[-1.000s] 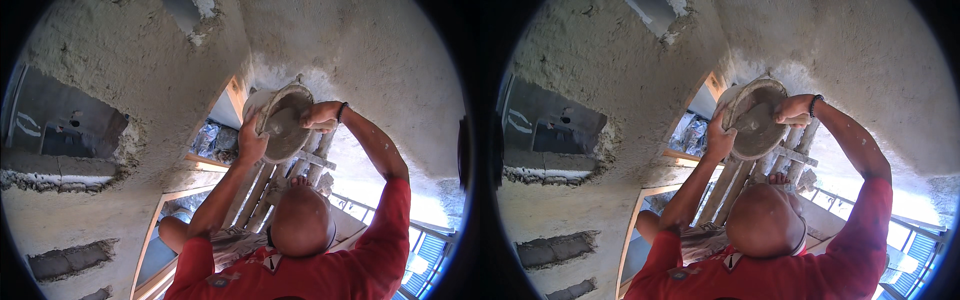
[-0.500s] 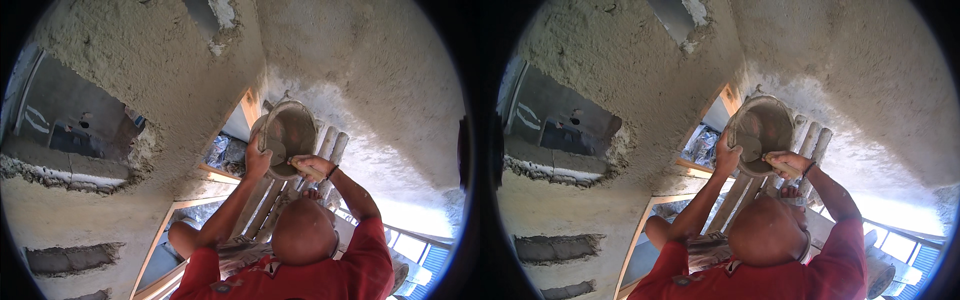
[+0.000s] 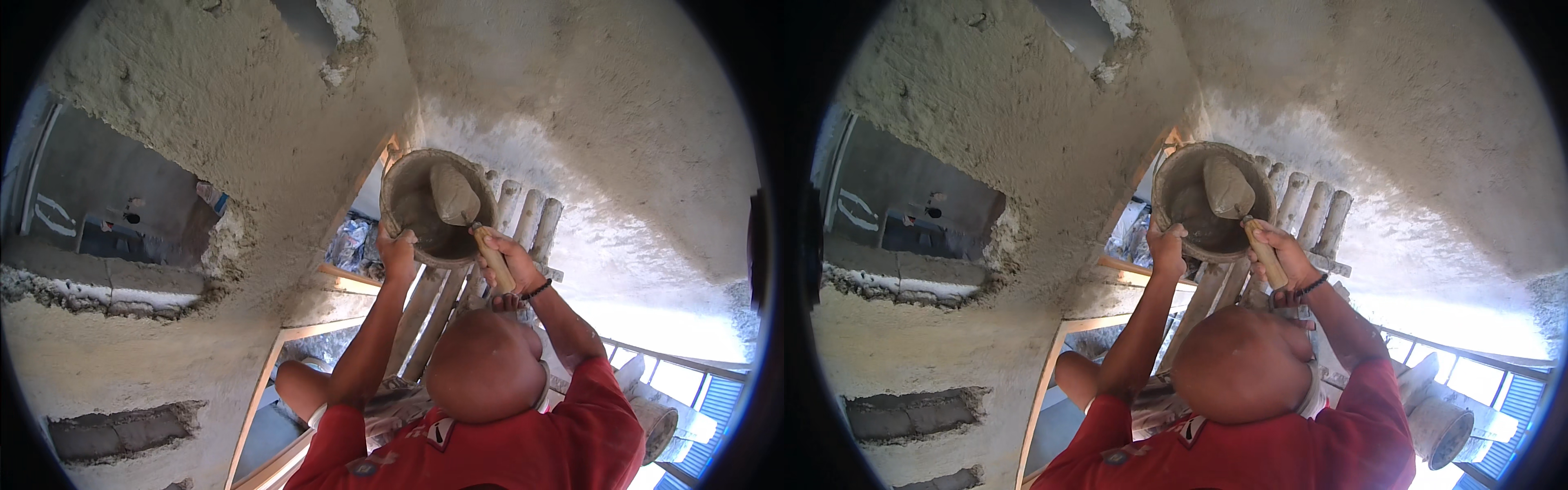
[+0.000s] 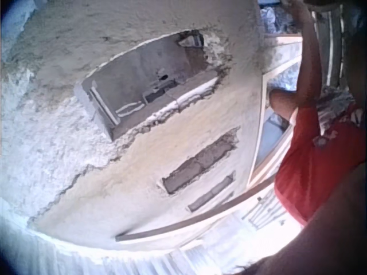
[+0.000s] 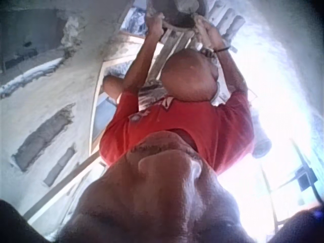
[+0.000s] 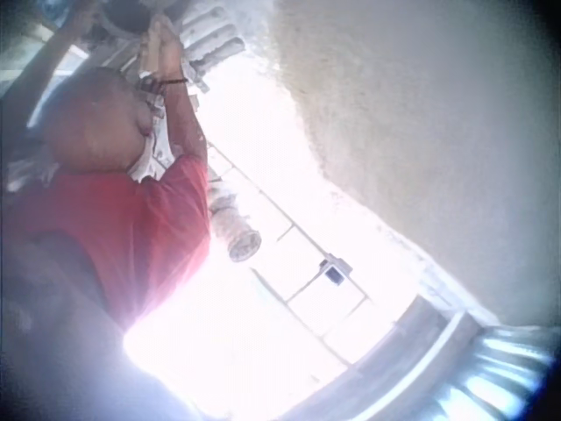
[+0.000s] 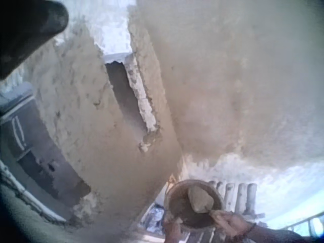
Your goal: The person applies plaster to a high corner of a wall using a trowel while standing on a bamboo scaffold, smoothing the material over the surface and into gaps.
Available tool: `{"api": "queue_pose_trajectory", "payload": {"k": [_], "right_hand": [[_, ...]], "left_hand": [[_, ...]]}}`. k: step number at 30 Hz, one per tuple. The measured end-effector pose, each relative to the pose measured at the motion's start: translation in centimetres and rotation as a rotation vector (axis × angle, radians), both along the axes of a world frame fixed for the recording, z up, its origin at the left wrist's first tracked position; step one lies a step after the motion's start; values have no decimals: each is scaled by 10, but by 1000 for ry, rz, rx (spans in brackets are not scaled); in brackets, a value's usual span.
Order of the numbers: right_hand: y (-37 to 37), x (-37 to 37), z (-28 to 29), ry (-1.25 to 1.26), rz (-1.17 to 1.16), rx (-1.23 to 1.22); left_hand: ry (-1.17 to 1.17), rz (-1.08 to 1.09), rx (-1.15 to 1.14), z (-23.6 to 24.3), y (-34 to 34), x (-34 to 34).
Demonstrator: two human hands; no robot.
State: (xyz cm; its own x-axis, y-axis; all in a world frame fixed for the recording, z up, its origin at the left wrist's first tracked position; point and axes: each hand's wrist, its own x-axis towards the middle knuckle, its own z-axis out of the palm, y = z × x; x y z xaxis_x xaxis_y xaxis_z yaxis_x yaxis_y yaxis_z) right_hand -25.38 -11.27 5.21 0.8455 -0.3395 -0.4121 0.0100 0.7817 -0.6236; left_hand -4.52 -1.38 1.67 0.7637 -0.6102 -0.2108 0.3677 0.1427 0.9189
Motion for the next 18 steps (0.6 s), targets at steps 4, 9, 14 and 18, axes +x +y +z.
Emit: {"api": "queue_pose_trajectory", "payload": {"k": [4, 9, 14, 18], "right_hand": [[12, 13, 17, -104, -179, 47], [4, 20, 34, -232, -543, 79], [-19, 15, 62, -322, -987, -223], [-47, 9, 77, -274, -1314, -538]], "left_hand": [[-21, 48, -11, -3, 3, 8], [-32, 41, 0, -7, 11, 6], [-6, 65, 10, -5, 24, 0], [-8, 79, 69, -1, 44, -5]]}}
